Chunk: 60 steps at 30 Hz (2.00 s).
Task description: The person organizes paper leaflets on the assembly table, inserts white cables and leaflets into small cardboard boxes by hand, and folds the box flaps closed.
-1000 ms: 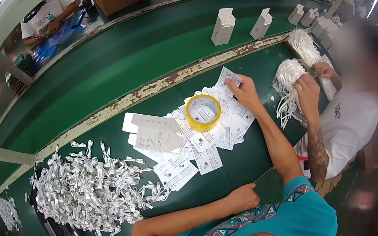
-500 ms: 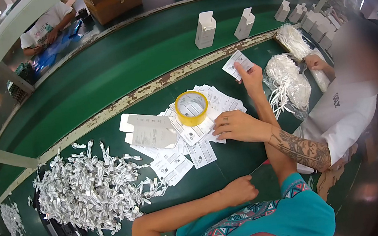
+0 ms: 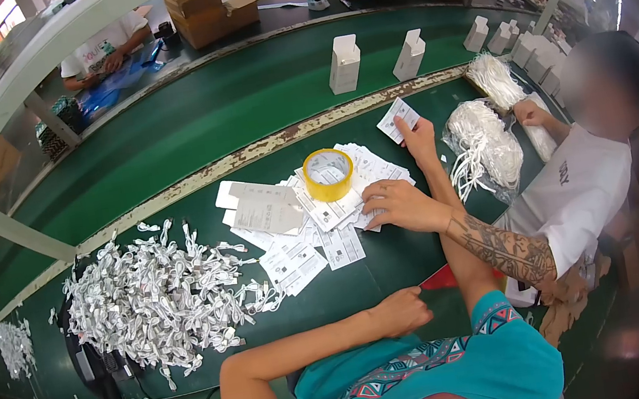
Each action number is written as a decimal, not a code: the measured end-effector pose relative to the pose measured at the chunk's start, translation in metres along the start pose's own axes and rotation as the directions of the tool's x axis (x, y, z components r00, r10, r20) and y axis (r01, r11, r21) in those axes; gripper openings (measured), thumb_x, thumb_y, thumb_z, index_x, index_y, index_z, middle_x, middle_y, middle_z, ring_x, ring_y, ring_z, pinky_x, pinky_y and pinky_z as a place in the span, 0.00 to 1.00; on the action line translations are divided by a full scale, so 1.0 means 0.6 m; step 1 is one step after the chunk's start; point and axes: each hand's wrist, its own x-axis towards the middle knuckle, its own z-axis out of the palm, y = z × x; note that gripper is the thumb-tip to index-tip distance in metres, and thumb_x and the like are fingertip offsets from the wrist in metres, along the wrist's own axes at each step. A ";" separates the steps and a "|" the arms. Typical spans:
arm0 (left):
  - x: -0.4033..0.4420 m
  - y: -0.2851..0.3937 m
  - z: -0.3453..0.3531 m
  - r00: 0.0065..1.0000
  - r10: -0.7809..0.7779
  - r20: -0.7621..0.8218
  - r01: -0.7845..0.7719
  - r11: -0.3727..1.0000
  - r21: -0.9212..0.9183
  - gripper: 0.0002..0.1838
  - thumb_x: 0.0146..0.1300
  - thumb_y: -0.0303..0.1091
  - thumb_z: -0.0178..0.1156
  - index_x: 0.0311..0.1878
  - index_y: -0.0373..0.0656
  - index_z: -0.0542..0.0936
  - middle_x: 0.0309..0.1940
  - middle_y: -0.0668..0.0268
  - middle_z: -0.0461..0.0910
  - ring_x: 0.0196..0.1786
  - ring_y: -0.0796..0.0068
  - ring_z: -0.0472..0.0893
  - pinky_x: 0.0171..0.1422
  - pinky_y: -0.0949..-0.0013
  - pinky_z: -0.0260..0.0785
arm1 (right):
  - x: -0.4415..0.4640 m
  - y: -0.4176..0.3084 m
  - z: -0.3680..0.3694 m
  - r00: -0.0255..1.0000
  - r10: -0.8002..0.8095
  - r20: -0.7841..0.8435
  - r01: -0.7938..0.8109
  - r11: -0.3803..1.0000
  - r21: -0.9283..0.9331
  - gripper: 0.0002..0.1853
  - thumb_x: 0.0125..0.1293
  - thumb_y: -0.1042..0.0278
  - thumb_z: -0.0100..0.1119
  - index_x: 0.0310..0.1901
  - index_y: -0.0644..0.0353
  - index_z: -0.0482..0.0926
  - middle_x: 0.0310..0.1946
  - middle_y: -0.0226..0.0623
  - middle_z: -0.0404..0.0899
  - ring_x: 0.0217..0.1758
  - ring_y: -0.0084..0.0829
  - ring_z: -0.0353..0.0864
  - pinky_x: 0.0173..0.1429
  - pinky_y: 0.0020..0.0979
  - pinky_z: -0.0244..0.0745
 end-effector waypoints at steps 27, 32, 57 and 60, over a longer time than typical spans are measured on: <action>-0.109 -0.023 -0.290 0.705 -0.618 -0.349 0.336 0.724 -0.602 0.06 0.67 0.28 0.67 0.39 0.35 0.87 0.31 0.58 0.87 0.29 0.69 0.85 0.35 0.68 0.75 | -0.031 0.212 0.080 0.296 0.955 -0.032 -0.238 0.106 0.966 0.13 0.74 0.64 0.66 0.40 0.69 0.86 0.24 0.31 0.84 0.19 0.17 0.76 0.23 0.22 0.69; -0.128 -0.097 -0.336 0.366 -0.870 -0.330 0.441 0.474 -0.762 0.10 0.72 0.28 0.62 0.49 0.31 0.86 0.34 0.62 0.88 0.31 0.84 0.81 0.35 0.76 0.72 | -0.021 0.206 0.069 0.344 0.939 -0.005 -0.180 0.071 0.981 0.13 0.69 0.63 0.71 0.40 0.68 0.86 0.27 0.34 0.86 0.21 0.19 0.79 0.23 0.21 0.71; 0.012 -0.382 -0.317 0.421 -0.877 -0.233 0.192 0.337 -0.922 0.10 0.70 0.25 0.64 0.49 0.30 0.87 0.38 0.58 0.89 0.34 0.71 0.88 0.34 0.71 0.83 | -0.001 0.179 0.040 0.477 0.871 0.116 -0.089 -0.083 0.993 0.11 0.74 0.66 0.66 0.49 0.65 0.83 0.34 0.31 0.85 0.22 0.16 0.75 0.23 0.20 0.67; 0.014 -0.383 -0.312 0.382 -0.847 -0.371 0.271 0.486 -0.831 0.09 0.71 0.24 0.62 0.50 0.32 0.87 0.40 0.58 0.89 0.35 0.73 0.88 0.34 0.72 0.83 | -0.008 0.186 0.044 0.504 0.857 0.106 -0.109 -0.059 0.992 0.16 0.77 0.62 0.62 0.55 0.66 0.81 0.36 0.33 0.85 0.25 0.19 0.77 0.24 0.22 0.70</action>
